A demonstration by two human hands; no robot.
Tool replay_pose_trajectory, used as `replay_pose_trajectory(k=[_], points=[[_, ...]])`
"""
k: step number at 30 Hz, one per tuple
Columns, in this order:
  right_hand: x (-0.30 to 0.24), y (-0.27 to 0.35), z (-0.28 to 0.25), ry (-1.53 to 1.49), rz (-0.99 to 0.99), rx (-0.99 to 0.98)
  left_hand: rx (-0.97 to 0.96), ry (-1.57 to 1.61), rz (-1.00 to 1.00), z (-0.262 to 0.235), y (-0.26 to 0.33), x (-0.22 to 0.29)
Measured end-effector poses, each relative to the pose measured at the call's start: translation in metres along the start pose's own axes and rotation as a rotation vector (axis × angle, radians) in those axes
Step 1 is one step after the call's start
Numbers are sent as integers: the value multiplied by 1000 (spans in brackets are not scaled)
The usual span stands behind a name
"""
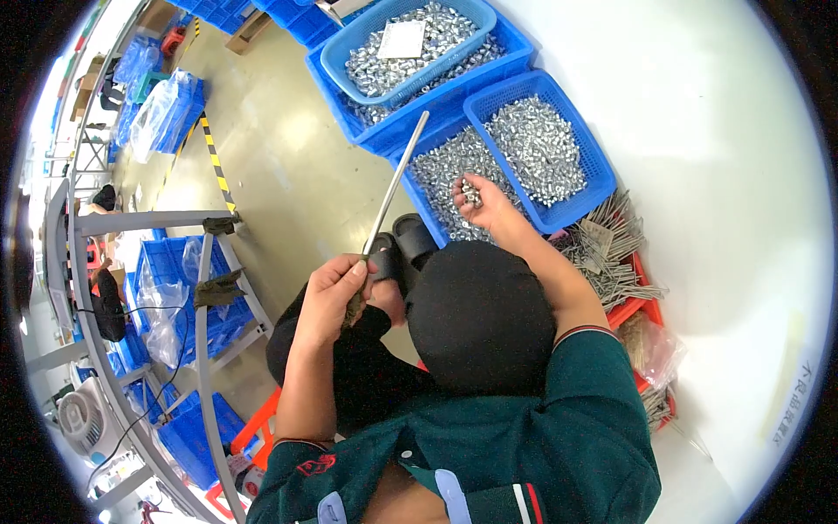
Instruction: Inspecting and manually fitting small metal studs onto a long metal rod in a factory setting.
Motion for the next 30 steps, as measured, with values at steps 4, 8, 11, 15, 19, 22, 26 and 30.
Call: replay_pose_trajectory(k=[4, 8, 11, 15, 19, 22, 26, 30], points=[[4, 13, 35, 61, 24, -158, 13, 1, 1, -8, 4, -1], [-1, 31, 65, 126, 63, -221, 48, -50, 44, -20, 4, -3], [-3, 53, 99, 227, 21, -138, 61, -8, 33, -27, 8, -2], [-15, 90, 154, 358, -12, -240, 55, -9, 70, -33, 20, 8], [-27, 122, 198, 418, -98, -272, 14, -56, 212, -36, 24, 13], [-28, 152, 232, 445, -184, -284, -26, -54, 317, -38, 32, 18], [-21, 178, 259, 419, -229, -322, -96, -16, 341, -37, 42, 18], [-8, 191, 271, 428, -228, -351, -103, -62, 388, -36, 47, 20]])
Point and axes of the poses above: each hand's wrist, its own y-axis away from the middle knuckle, its own z-axis out of the palm, x = y × z, the point moved 8 cm from there along -y, towards the middle knuckle
